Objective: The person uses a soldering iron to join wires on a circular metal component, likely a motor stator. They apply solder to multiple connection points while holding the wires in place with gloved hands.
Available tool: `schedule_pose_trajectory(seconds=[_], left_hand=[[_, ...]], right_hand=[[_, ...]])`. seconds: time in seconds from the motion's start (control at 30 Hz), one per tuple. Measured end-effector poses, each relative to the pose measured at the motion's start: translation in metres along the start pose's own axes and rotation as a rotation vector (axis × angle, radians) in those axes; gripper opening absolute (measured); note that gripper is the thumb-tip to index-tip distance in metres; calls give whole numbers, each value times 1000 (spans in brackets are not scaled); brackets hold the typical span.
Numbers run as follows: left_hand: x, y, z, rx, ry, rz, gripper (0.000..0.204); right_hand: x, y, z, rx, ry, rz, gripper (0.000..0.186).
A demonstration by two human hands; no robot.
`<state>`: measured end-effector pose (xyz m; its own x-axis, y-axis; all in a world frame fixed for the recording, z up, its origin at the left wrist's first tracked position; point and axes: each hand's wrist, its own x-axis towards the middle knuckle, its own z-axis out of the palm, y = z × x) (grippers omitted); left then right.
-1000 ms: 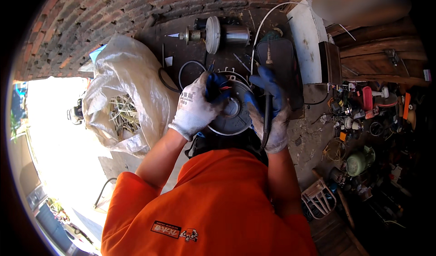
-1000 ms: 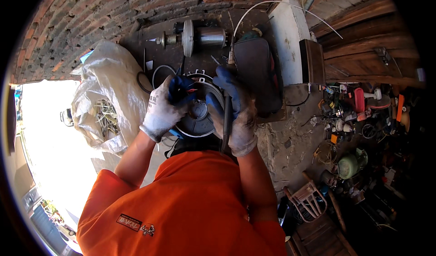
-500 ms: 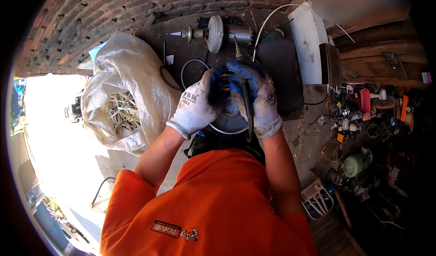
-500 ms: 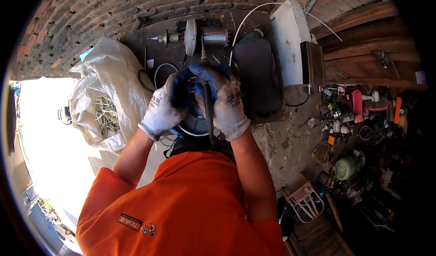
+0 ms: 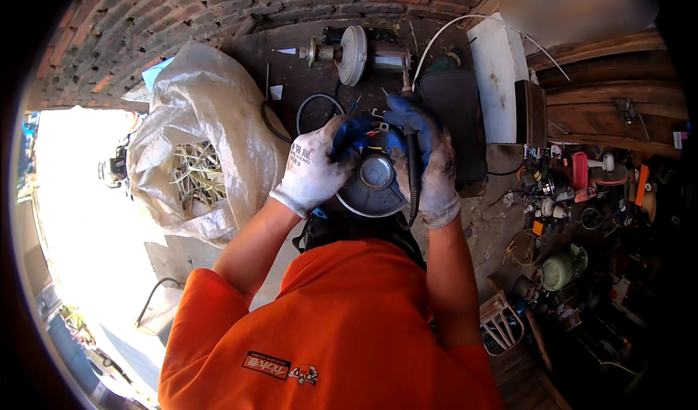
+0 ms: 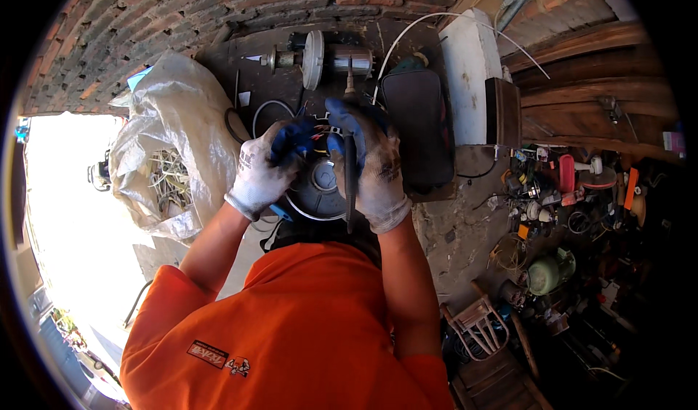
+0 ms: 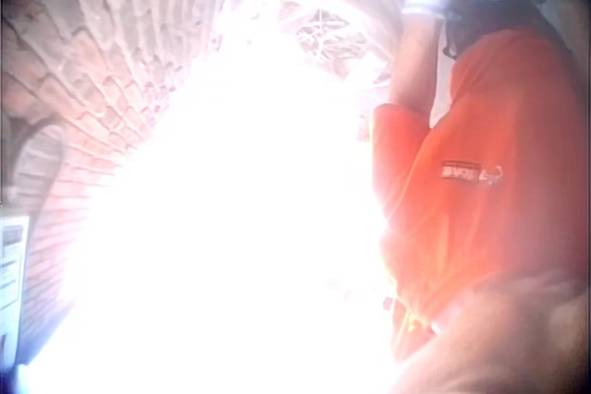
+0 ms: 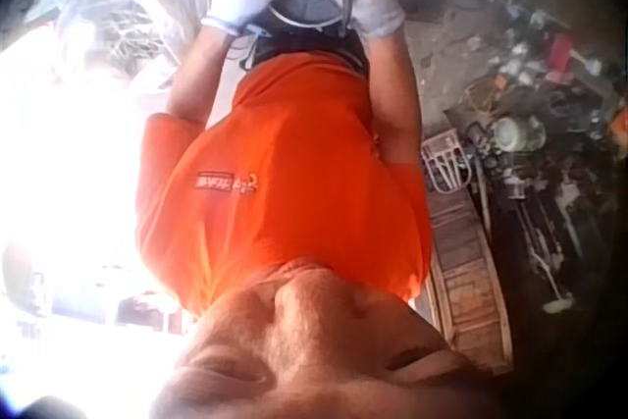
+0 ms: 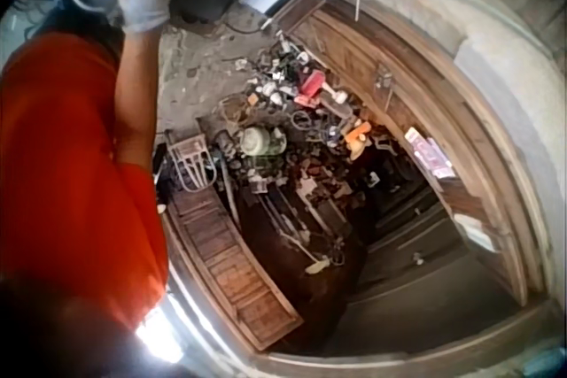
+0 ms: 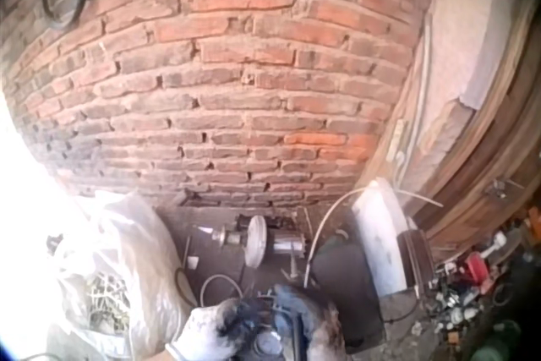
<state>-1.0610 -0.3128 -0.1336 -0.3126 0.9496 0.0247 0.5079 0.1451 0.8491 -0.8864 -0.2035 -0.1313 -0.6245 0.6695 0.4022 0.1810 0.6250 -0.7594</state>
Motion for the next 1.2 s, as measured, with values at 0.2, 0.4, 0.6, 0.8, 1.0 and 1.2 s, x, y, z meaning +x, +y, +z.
schedule_pose_trajectory(seconds=[0.2,0.4,0.6,0.8,1.0,1.2], left_hand=[[-9,-3,-1,34,198,-47,48],[-30,13,-14,-463,83,-10,51],[-39,36,-26,-266,-132,144,62],[-30,27,-43,-88,-238,158,38],[-17,36,-62,215,-37,201,35],[-16,26,-49,-230,-35,77,41]], right_hand=[[-8,-1,3,338,160,93,43],[-25,-31,9,681,267,11,43],[-39,-63,-1,644,95,245,38],[-33,-52,-8,139,178,-91,36],[-42,-35,-8,260,332,-83,32],[-55,-28,-28,384,436,64,43]])
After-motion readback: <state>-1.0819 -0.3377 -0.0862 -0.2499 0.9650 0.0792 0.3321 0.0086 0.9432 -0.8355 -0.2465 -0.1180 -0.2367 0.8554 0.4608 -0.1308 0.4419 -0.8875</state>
